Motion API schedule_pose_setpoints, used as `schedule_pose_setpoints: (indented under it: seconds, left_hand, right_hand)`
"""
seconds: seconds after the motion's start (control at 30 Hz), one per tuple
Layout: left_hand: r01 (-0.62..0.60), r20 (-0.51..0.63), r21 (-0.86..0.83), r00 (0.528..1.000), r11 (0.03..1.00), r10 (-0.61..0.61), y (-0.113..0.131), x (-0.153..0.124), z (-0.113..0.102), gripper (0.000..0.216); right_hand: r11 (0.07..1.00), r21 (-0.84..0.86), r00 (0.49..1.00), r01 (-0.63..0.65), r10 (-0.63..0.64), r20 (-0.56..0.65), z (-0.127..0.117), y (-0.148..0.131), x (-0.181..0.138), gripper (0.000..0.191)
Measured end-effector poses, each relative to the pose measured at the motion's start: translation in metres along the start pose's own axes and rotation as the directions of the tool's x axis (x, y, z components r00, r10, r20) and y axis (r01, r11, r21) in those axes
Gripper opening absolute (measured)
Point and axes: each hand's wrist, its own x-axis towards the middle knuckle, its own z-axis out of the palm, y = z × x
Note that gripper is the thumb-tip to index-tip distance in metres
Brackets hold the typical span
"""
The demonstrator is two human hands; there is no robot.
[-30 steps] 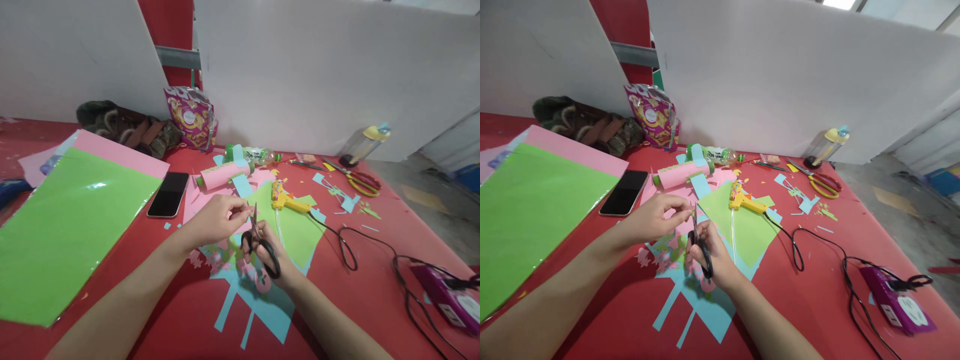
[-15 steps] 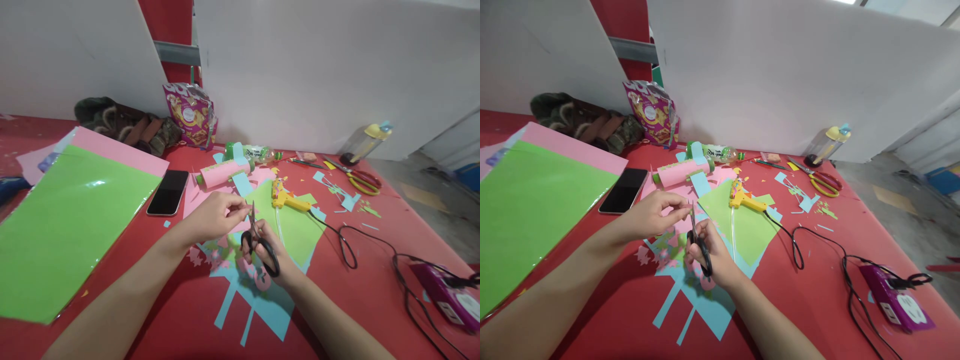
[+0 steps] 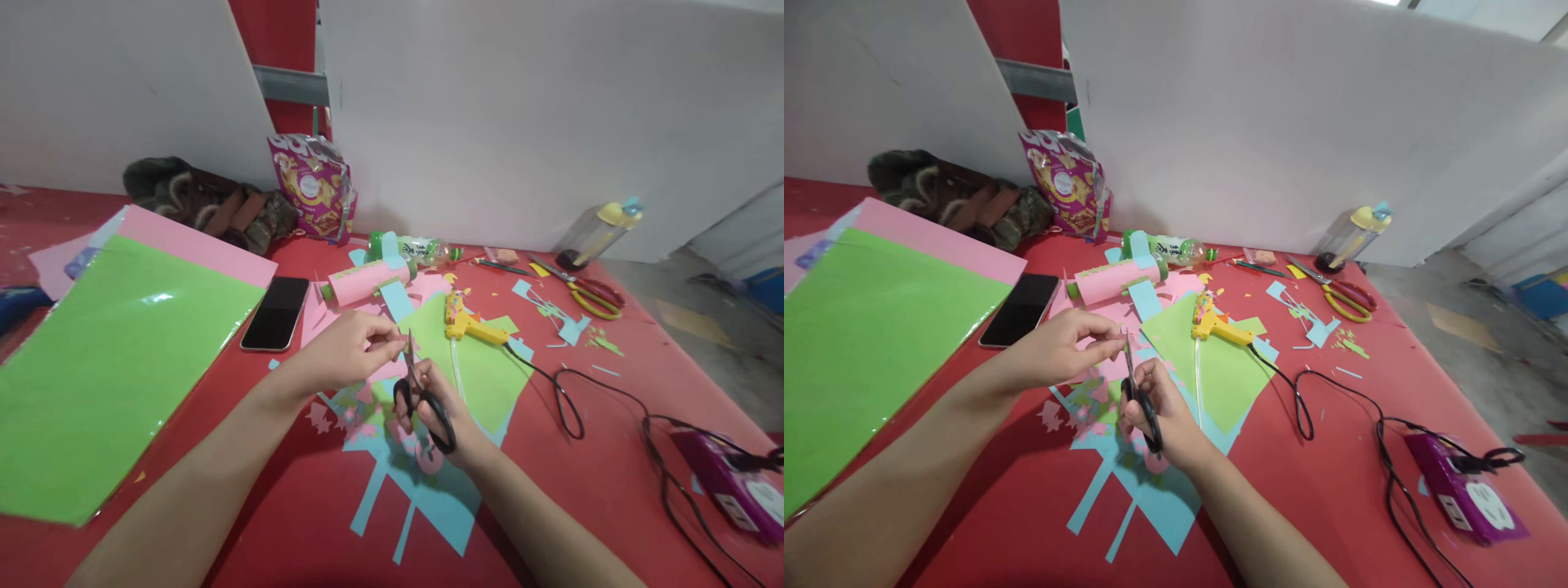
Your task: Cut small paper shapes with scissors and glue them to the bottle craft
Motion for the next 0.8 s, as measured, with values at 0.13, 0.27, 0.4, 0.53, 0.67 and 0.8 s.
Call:
schedule_pose_setpoints:
  seconds: [0.13, 0.27, 0.4, 0.53, 0.67, 0.8]
  left_hand:
    - [0.004, 0.011, 0.0, 1.0, 1.0, -0.004, 0.0002, 0.0001, 0.0002, 0.03]
    - [-0.009, 0.012, -0.012, 1.0, 1.0, 0.009, -0.001, 0.0006, 0.0016, 0.028]
    - [-0.016, 0.015, -0.04, 1.0, 0.999, 0.016, -0.0013, 0.0006, 0.0024, 0.027]
    - [-0.013, 0.009, -0.03, 1.0, 0.999, 0.014, -0.0001, 0.0004, 0.0017, 0.029]
    - [-0.013, 0.0, -0.019, 1.0, 1.0, 0.013, 0.0005, 0.0001, 0.0009, 0.032]
    - [0.003, 0.002, -0.012, 1.0, 1.0, -0.003, 0.0007, -0.0003, -0.0001, 0.032]
  right_hand:
    - [1.0, 0.0, 1.0, 0.018, -0.018, 0.019, -0.0009, 0.0, 0.0002, 0.039]
    - [1.0, -0.004, 1.0, 0.021, -0.021, 0.016, -0.0003, -0.0012, 0.0002, 0.038]
    - [1.0, -0.011, 1.0, 0.024, -0.024, 0.004, 0.0005, -0.0014, 0.0001, 0.039]
    - [1.0, 0.0, 1.0, 0.022, -0.022, 0.005, 0.0004, -0.0006, -0.0003, 0.04]
    - [1.0, -0.01, 1.0, 0.002, -0.002, -0.003, 0.0007, -0.0008, -0.0004, 0.041]
    - [1.0, 0.0, 1.0, 0.0, 0.0, 0.005, 0.001, -0.0004, -0.0001, 0.041]
